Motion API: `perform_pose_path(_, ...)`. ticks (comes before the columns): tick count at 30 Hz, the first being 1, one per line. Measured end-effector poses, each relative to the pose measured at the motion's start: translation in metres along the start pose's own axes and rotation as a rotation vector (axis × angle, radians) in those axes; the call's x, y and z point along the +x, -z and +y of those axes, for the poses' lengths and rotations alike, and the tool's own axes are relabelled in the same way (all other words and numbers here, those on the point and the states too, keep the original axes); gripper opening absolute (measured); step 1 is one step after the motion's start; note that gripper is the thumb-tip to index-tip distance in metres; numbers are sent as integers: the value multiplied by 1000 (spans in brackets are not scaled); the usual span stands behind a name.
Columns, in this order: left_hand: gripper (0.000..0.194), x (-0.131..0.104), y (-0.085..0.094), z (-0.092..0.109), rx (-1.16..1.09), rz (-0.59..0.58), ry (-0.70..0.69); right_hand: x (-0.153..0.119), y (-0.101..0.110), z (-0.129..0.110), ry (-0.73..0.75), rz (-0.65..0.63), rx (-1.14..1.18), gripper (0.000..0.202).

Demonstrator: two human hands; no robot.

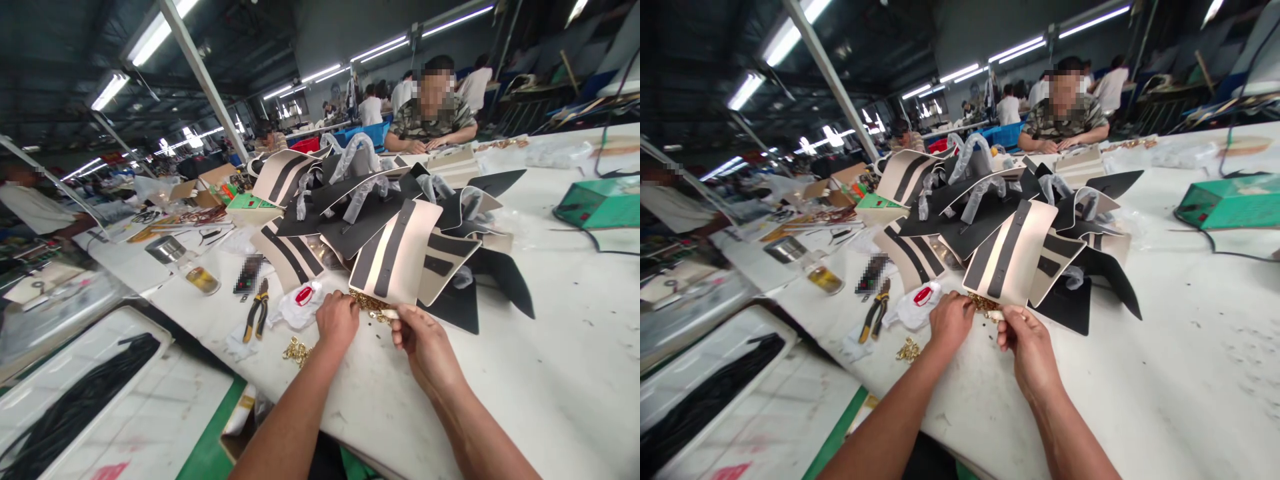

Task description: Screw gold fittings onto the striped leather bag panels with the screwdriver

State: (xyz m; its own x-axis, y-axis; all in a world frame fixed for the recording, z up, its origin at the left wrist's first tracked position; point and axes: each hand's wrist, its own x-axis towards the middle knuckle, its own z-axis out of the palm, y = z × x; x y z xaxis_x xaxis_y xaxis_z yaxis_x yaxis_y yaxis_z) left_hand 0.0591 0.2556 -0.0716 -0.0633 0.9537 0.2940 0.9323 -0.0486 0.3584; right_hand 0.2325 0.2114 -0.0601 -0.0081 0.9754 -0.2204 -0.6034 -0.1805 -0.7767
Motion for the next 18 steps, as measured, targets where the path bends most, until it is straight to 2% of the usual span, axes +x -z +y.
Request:
perform_pose_path(5, 15, -18, 4, -1, -81, -21, 12, -4, -2, -1, -11, -10, -6, 40)
perform_pose_path(11, 13, -66, 18, 2, -286, 29, 87, -11, -1, 9, 21, -55, -95, 39)
perform_pose_path(15, 15, -99, 25, 3, -640, 59, 205, -8, -6, 19, 37, -83, -227, 48)
perform_pose_path(18, 20, -115, 25, -1, -824, 53, 287, 0, -26, 19, 85, -139, -436, 56)
